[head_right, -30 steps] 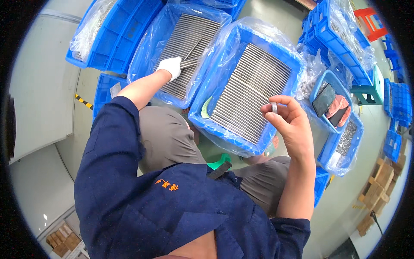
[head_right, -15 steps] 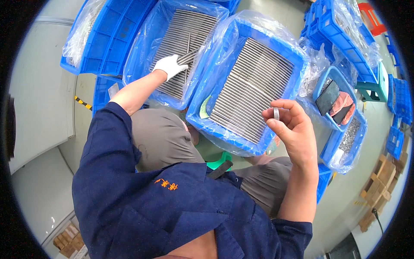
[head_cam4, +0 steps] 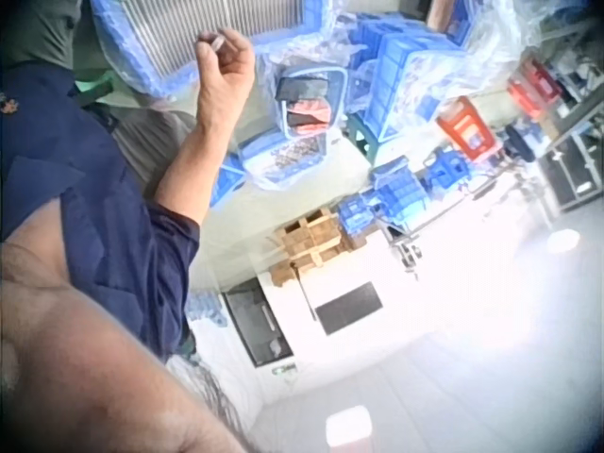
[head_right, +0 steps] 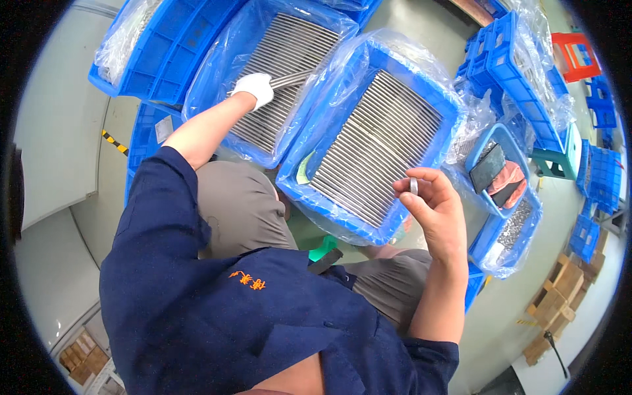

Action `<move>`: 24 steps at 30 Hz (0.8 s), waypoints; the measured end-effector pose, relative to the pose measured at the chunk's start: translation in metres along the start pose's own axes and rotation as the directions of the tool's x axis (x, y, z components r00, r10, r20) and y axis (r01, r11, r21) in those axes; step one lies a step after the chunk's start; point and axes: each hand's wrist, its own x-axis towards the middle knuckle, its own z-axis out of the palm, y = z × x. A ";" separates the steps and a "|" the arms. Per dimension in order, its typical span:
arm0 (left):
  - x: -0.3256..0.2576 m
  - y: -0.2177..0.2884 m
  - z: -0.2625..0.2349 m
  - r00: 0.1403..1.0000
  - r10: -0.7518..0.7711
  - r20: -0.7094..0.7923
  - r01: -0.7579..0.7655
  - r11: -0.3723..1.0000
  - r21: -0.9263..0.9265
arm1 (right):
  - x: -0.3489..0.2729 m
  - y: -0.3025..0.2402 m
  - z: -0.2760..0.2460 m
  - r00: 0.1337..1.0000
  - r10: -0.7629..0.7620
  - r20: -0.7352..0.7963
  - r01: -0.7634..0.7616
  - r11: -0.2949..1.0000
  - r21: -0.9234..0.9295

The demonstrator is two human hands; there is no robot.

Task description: Fitting small metal rings onto the ends of long metal rods.

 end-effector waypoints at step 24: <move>-0.302 0.160 -0.070 0.551 0.811 0.196 0.381 -0.035 -0.924 | -0.047 0.013 0.052 0.914 -0.246 0.323 0.109 0.916 0.387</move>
